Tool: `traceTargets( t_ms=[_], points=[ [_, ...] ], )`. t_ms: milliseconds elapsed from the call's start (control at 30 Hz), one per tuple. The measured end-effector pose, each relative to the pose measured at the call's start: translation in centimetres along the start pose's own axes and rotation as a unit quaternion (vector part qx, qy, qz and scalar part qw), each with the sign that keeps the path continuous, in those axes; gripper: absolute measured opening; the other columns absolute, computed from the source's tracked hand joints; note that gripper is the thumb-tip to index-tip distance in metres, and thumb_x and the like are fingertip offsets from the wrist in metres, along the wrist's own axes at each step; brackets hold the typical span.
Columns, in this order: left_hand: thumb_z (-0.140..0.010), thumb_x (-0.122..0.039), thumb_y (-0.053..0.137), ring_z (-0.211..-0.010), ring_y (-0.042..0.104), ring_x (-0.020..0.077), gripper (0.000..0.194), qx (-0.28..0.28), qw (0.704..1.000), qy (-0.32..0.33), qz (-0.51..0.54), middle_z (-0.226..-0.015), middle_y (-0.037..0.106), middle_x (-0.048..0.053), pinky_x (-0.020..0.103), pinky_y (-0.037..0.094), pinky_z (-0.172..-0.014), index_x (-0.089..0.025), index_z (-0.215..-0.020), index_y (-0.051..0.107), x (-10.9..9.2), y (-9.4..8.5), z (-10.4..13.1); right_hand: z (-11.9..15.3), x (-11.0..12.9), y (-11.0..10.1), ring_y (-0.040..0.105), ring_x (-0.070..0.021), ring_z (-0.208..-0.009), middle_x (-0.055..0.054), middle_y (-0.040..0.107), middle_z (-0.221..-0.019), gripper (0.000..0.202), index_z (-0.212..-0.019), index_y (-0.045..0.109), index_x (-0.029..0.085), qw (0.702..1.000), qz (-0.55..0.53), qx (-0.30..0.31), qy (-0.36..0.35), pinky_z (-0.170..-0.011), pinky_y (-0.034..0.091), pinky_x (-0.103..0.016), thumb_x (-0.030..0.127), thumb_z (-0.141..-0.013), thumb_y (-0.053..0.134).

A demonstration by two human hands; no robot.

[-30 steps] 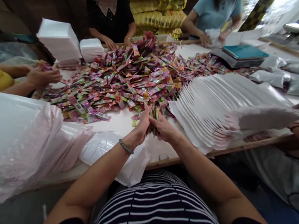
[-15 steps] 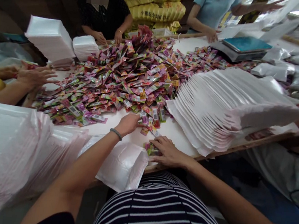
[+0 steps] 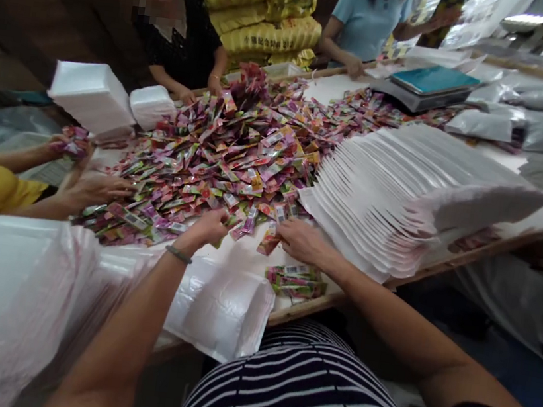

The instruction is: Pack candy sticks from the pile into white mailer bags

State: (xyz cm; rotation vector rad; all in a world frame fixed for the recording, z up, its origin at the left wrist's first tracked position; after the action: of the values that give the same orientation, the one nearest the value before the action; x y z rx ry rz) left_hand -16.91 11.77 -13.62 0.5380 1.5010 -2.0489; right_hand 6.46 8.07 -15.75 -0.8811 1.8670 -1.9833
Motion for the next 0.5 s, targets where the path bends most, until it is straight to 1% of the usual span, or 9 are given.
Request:
traceTargets(
  t_ms=[100, 133, 200, 267, 367, 400, 433, 467, 500],
  points=[
    [-0.058, -0.012, 0.073, -0.072, 0.060, 0.0225, 0.019, -0.034, 0.999, -0.007, -0.004, -0.061, 0.059, 0.003, 0.026, 0.040, -0.060, -0.019, -0.061, 0.055, -1.5, 1.7, -1.7, -1.5, 0.8, 1.0, 0.053, -0.0227, -0.098, -0.010, 0.066, -0.102, 0.020, -0.092, 0.066, 0.015, 0.989, 0.046, 0.019, -0.141, -0.083, 0.037, -0.033, 0.018, -0.094, 0.046],
    [-0.057, -0.012, 0.074, -0.079, 0.062, 0.0250, 0.020, -0.044, 0.999, -0.010, -0.008, -0.065, 0.062, 0.005, 0.026, 0.041, -0.063, -0.019, -0.061, 0.055, -2.0, 2.4, -2.2, -2.1, 1.1, 1.5, 0.052, -0.0232, -0.099, -0.010, 0.066, -0.102, 0.021, -0.094, 0.066, 0.015, 0.984, 0.058, 0.024, -0.165, -0.084, 0.036, -0.034, 0.019, -0.095, 0.045],
    [-0.055, -0.012, 0.076, -0.090, 0.063, 0.0289, 0.023, -0.061, 0.998, -0.015, -0.014, -0.074, 0.067, 0.010, 0.027, 0.043, -0.068, -0.019, -0.064, 0.057, -2.7, 3.5, -2.9, -3.0, 1.8, 2.2, 0.051, -0.0237, -0.100, -0.011, 0.066, -0.100, 0.023, -0.099, 0.065, 0.014, 0.981, 0.078, 0.018, -0.179, -0.086, 0.035, -0.035, 0.017, -0.096, 0.043],
    [-0.054, -0.009, 0.077, -0.098, 0.064, 0.0303, 0.025, -0.068, 0.997, -0.021, -0.017, -0.081, 0.069, 0.012, 0.027, 0.044, -0.071, -0.019, -0.069, 0.059, -2.9, 4.1, -3.2, -3.5, 2.2, 2.4, 0.050, -0.0239, -0.099, -0.013, 0.066, -0.097, 0.025, -0.102, 0.064, 0.013, 0.982, 0.078, 0.008, -0.172, -0.087, 0.034, -0.037, 0.014, -0.095, 0.041],
    [-0.055, -0.008, 0.075, -0.098, 0.065, 0.0293, 0.022, -0.060, 0.998, -0.031, -0.019, -0.080, 0.070, 0.013, 0.026, 0.044, -0.070, -0.019, -0.068, 0.060, -1.8, 3.8, -3.1, -3.6, 1.9, 1.7, 0.050, -0.0247, -0.099, -0.012, 0.066, -0.093, 0.024, -0.099, 0.066, 0.014, 0.990, 0.012, -0.011, -0.137, -0.089, 0.033, -0.039, 0.011, -0.093, 0.043],
    [-0.056, -0.009, 0.074, -0.095, 0.065, 0.0285, 0.020, -0.054, 0.998, -0.033, -0.020, -0.076, 0.070, 0.012, 0.025, 0.044, -0.068, -0.019, -0.065, 0.060, -1.2, 3.4, -2.9, -3.6, 1.6, 1.3, 0.049, -0.0253, -0.102, -0.012, 0.066, -0.092, 0.022, -0.097, 0.066, 0.015, 0.993, -0.038, -0.031, -0.110, -0.091, 0.032, -0.040, 0.011, -0.091, 0.045],
    [-0.057, -0.010, 0.073, -0.091, 0.065, 0.0274, 0.018, -0.048, 0.998, -0.034, -0.021, -0.071, 0.068, 0.010, 0.025, 0.044, -0.066, -0.019, -0.062, 0.059, -0.6, 2.9, -2.6, -3.7, 1.2, 0.9, 0.048, -0.0258, -0.105, -0.010, 0.066, -0.092, 0.018, -0.095, 0.066, 0.016, 0.989, -0.112, -0.061, -0.069, -0.094, 0.031, -0.041, 0.013, -0.089, 0.050],
    [-0.058, -0.010, 0.073, -0.086, 0.065, 0.0263, 0.018, -0.039, 0.998, -0.032, -0.022, -0.065, 0.066, 0.008, 0.024, 0.043, -0.064, -0.020, -0.060, 0.057, -0.1, 2.4, -2.3, -3.8, 0.6, 0.4, 0.048, -0.0259, -0.107, -0.009, 0.066, -0.093, 0.013, -0.092, 0.066, 0.017, 0.975, -0.200, -0.092, -0.020, -0.095, 0.031, -0.041, 0.015, -0.087, 0.054],
    [-0.058, -0.010, 0.073, -0.082, 0.065, 0.0251, 0.020, -0.030, 0.999, -0.029, -0.024, -0.059, 0.062, 0.006, 0.024, 0.042, -0.062, -0.020, -0.057, 0.056, 0.3, 1.9, -2.0, -3.9, 0.1, 0.0, 0.049, -0.0253, -0.106, -0.008, 0.066, -0.092, 0.009, -0.089, 0.065, 0.018, 0.950, -0.287, -0.122, 0.033, -0.095, 0.032, -0.040, 0.017, -0.086, 0.056]
  ],
)
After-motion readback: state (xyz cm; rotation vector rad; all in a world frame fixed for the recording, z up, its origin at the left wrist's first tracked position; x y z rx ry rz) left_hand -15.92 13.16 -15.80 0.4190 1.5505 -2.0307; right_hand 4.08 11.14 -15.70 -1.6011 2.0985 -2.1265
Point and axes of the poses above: each hand's wrist, its own z-axis away from the middle knuckle, its own y-axis out of the palm, x = y × z, the point moved 1 cm from there along -z, towards the middle knuckle
